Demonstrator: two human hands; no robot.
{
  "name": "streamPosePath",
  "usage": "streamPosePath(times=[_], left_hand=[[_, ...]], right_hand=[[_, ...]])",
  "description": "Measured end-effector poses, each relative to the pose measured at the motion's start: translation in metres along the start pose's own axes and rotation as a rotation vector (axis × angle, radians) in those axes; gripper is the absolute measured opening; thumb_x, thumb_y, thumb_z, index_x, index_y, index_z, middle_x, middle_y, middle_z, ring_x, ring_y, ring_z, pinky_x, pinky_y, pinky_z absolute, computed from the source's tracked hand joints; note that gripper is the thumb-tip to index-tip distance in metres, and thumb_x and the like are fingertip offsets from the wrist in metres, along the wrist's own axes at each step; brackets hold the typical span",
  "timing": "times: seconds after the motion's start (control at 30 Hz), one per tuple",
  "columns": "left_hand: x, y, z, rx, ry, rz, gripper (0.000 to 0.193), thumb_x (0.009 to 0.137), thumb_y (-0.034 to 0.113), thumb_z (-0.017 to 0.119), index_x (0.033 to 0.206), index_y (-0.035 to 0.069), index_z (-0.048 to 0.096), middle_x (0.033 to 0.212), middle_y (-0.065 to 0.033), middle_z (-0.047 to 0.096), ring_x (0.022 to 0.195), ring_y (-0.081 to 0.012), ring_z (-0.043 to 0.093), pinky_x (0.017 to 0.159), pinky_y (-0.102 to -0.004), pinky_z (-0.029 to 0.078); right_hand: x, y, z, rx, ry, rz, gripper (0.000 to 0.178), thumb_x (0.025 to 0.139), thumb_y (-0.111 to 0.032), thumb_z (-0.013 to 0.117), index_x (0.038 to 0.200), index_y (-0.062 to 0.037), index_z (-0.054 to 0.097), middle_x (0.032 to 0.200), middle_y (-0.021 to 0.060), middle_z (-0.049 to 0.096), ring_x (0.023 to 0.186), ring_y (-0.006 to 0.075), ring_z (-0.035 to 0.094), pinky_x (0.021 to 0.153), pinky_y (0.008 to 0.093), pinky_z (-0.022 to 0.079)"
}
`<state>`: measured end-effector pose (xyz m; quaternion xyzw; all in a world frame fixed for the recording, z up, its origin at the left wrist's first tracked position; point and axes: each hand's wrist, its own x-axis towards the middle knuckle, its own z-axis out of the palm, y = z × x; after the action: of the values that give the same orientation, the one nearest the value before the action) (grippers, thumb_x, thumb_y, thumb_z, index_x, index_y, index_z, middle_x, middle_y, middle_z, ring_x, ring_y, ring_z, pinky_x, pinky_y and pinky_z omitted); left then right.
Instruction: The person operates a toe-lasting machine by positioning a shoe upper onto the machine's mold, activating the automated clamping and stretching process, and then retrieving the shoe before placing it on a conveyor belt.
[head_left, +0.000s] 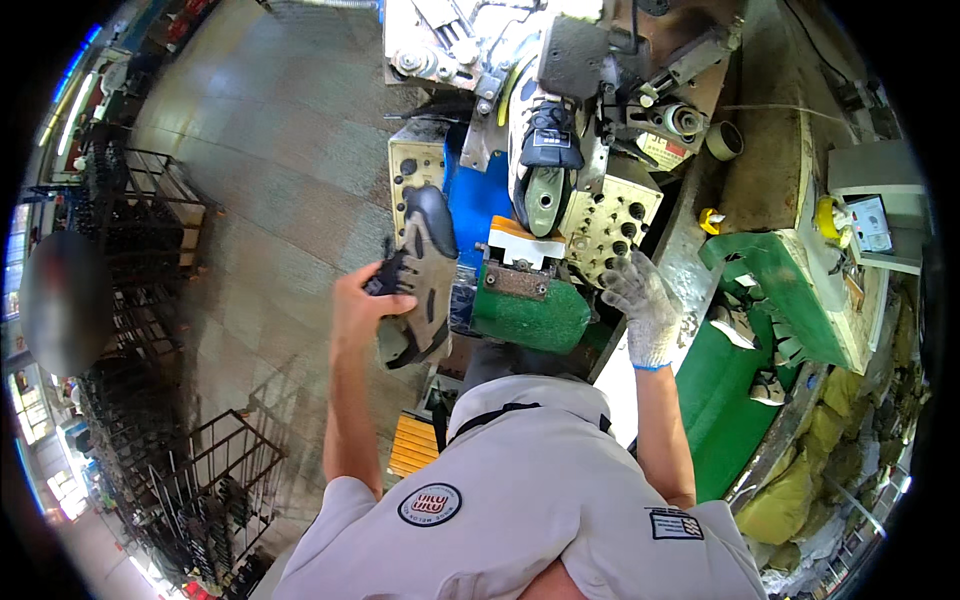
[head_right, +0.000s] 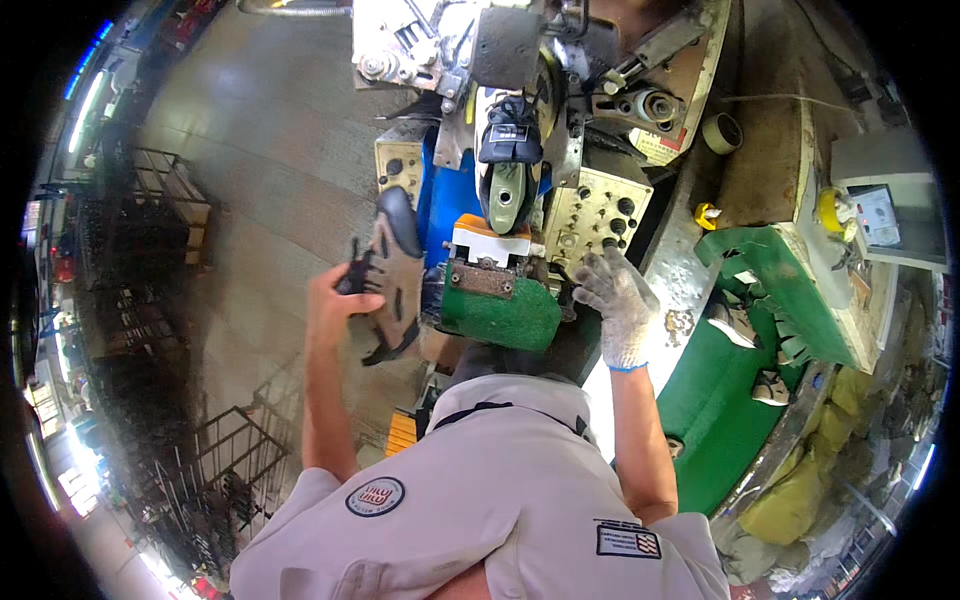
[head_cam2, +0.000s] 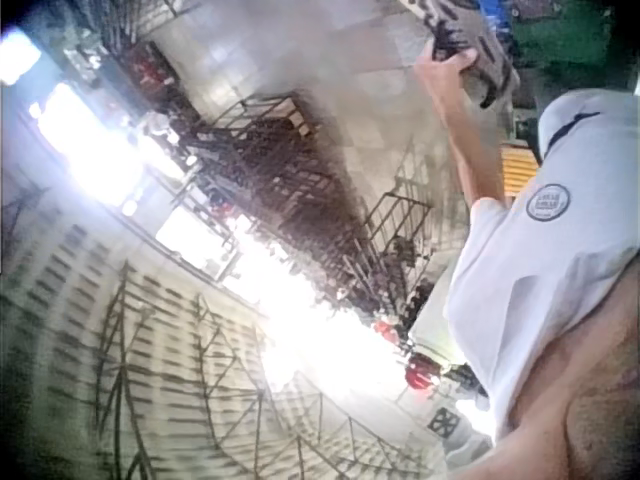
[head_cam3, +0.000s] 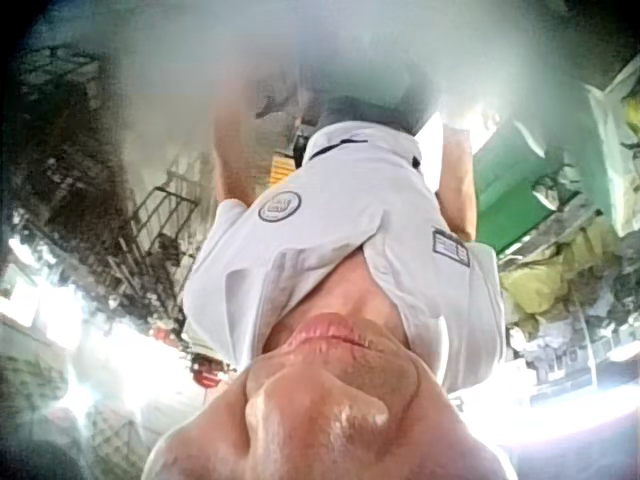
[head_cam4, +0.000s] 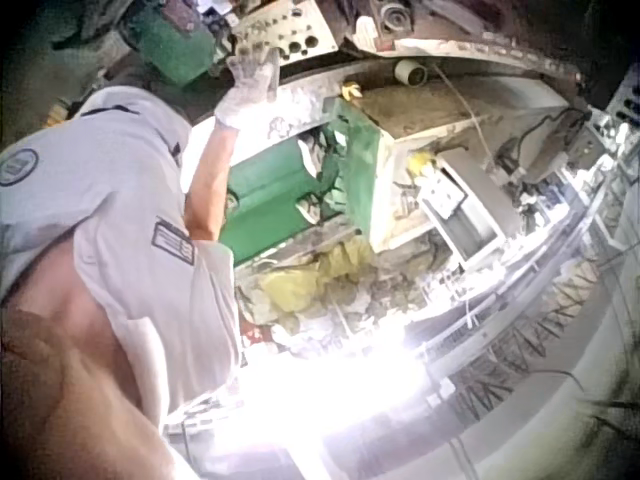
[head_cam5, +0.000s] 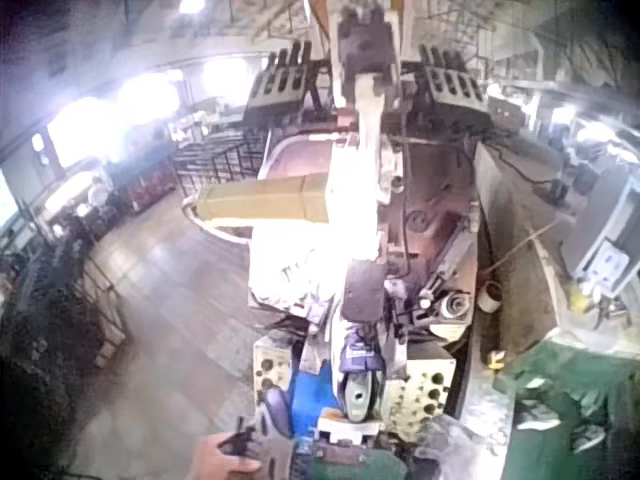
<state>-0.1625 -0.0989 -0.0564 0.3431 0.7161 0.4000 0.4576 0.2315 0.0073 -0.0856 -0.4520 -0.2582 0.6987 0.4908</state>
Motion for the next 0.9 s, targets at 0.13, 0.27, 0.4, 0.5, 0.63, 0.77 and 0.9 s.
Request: streamPosePath(times=[0.13,0.27,0.4,0.5,0.63,0.77,0.9], left_hand=[[-0.008,0.016,0.001,-0.545,-0.056,0.119,0.058,0.067,0.021,0.085,0.115,-0.007,0.068,0.098,-0.0038,0.072,0.088,-0.0126,0.065,0.081,-0.0266,0.053],[0.001,0.05,0.082,-0.379,-0.335,0.122,0.049,0.085,0.032,0.074,0.114,-0.007,0.068,0.099,-0.0038,0.069,0.091,-0.0128,0.064,0.082,-0.0275,0.053],[-0.006,0.088,0.168,-0.382,-0.251,0.235,0.043,0.1,0.034,0.063,0.118,-0.005,0.068,0.11,-0.0094,0.071,0.1,-0.0171,0.068,0.091,-0.0298,0.052],[-0.006,0.102,0.234,-0.478,-0.541,0.26,0.056,0.098,0.042,0.066,0.129,-0.004,0.062,0.114,-0.0053,0.068,0.106,-0.0137,0.061,0.097,-0.0282,0.043],[-0.009,0.115,0.294,-0.33,-0.776,0.091,0.053,0.088,0.043,0.075,0.113,-0.002,0.069,0.1,0.0,0.067,0.091,-0.0082,0.057,0.082,-0.0246,0.041],[-0.033,0.121,0.357,-0.336,-0.914,0.004,0.044,0.088,0.034,0.075,0.111,-0.004,0.07,0.097,-0.0023,0.068,0.087,-0.01,0.058,0.083,-0.0263,0.044],[-0.039,0.105,0.429,0.01,-1.111,0.065,0.043,0.093,0.028,0.074,0.117,-0.007,0.067,0.105,-0.0072,0.07,0.096,-0.0128,0.061,0.086,-0.0266,0.047]], right_hand=[[-0.012,-0.01,0.077,0.039,-0.365,-0.088,0.093,0.095,-0.068,0.05,0.148,0.0083,0.038,0.138,0.0281,0.056,0.12,0.0362,0.062,0.101,0.0492,0.05],[-0.015,-0.029,0.121,0.303,-0.407,0.06,0.108,0.083,-0.084,0.047,0.15,-0.0003,0.041,0.145,0.0236,0.051,0.127,0.0367,0.056,0.112,0.0485,0.04],[-0.014,-0.035,0.049,0.965,-0.371,0.266,0.061,0.098,-0.047,0.055,0.145,-0.0076,0.051,0.139,0.0146,0.06,0.119,0.0294,0.064,0.105,0.045,0.051],[-0.028,-0.043,0.009,0.858,-0.194,0.118,0.057,0.097,-0.039,0.058,0.142,-0.0045,0.053,0.133,0.0155,0.064,0.113,0.0271,0.067,0.1,0.0402,0.054],[-0.059,-0.056,-0.041,0.744,-0.1,-0.028,0.064,0.092,-0.043,0.064,0.141,-0.003,0.053,0.127,0.0156,0.066,0.109,0.0252,0.068,0.096,0.0381,0.055],[-0.082,-0.056,-0.104,0.598,0.073,-0.137,0.059,0.088,-0.038,0.068,0.132,-0.0007,0.059,0.116,0.0141,0.069,0.1,0.0225,0.069,0.091,0.0366,0.056],[-0.103,-0.048,-0.186,0.625,0.284,-0.169,0.048,0.091,-0.033,0.067,0.125,0.0002,0.063,0.104,0.0139,0.072,0.088,0.0215,0.071,0.084,0.0365,0.058]])
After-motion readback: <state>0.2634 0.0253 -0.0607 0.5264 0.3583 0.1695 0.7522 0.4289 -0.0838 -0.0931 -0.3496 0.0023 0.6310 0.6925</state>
